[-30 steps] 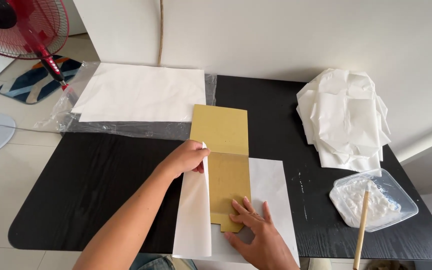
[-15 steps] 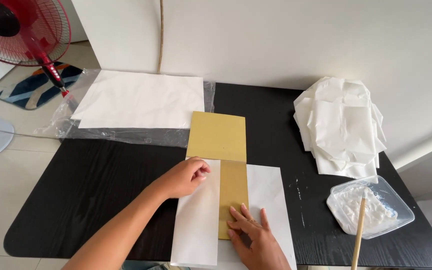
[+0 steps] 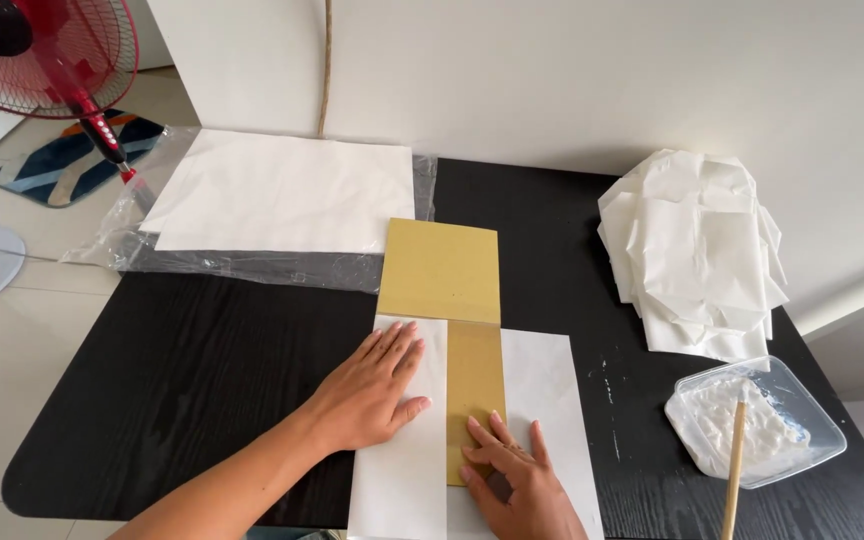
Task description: Folding material around a template and applying glue with a brush to assemble a bag.
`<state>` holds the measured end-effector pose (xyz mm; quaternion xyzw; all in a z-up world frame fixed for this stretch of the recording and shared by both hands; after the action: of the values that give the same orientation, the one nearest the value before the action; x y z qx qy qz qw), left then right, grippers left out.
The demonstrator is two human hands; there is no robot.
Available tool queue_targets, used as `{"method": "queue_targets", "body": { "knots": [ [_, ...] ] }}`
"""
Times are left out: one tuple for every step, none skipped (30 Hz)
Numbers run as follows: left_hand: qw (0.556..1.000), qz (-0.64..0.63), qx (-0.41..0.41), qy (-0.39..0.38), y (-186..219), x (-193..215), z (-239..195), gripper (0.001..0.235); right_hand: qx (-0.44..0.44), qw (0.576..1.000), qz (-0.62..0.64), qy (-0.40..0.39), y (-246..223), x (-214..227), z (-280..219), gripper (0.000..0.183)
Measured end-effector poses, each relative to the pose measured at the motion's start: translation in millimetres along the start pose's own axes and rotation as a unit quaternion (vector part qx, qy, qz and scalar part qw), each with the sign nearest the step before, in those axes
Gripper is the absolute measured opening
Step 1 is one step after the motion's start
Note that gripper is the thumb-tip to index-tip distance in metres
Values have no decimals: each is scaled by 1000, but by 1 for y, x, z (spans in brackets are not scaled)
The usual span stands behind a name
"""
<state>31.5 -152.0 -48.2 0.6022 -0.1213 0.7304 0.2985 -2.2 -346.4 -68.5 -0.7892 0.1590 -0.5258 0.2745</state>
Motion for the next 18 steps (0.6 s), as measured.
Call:
{"method": "queue_targets", "body": {
  "knots": [
    [1000,-3,-7,15,4,5,1,71,-4,1000,-11,-5,2,-1,1,18],
    [1000,-5,-7,15,9,9,0,71,-5,1000,-12,-5,2,-1,1,18],
    [999,-5,-20,42,16,17,0,61,-5,1000,-11,-3,3,-1,2,19],
    [997,-4,-34,68,23,26,0,51,-5,1000,-9,-1,2,-1,2,20],
    [997,-4,-35,67,24,23,0,51,-7,1000,-8,0,1,0,3,20],
    [1000,-13,-15,19,23,12,-1,64,-11,1000,-7,3,1,0,2,21],
    [999,-21,6,-30,22,1,-4,78,-15,1000,-5,7,1,0,0,22],
    [999,-23,7,-30,24,-4,-6,78,-16,1000,-6,5,8,-4,1,22],
    [999,-10,1,-39,26,-10,-8,97,21,999,1,32,8,-4,0,23],
    [999,5,-7,-48,27,-15,-10,115,58,996,10,62,8,-4,-1,24],
    [999,6,-8,-50,28,-13,-9,115,57,996,11,62,6,-4,-2,24],
    [998,8,-9,-56,30,-12,-8,130,68,995,8,77,3,-2,-5,21],
    [998,10,-11,-63,32,-11,-7,146,79,993,5,93,0,-1,-8,19],
    [998,10,-10,-63,32,-10,-7,146,79,993,5,92,4,-4,-13,19],
    [998,11,-14,-68,33,-10,-7,152,113,986,-3,121,2,-3,-20,15],
    [997,12,-20,-76,34,-9,-7,157,145,978,-10,151,1,-3,-28,12],
    [997,11,-21,-79,34,-9,-9,157,142,978,-8,151,30,-20,-34,12],
    [996,5,-21,-87,33,-11,-8,161,123,966,21,228,63,-24,-42,11]
  ]
}}
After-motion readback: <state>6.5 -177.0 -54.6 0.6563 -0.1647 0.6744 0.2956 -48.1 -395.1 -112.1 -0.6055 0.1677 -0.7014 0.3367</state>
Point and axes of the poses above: each hand's wrist, its own z-axis towards the middle knuckle, its own x-axis out of the back of the hand, y = z × x, the point moved 8 cm from there along z, towards the middle knuckle, and after that the axes turned 4 degrees about -x, right-handed, at the moved point
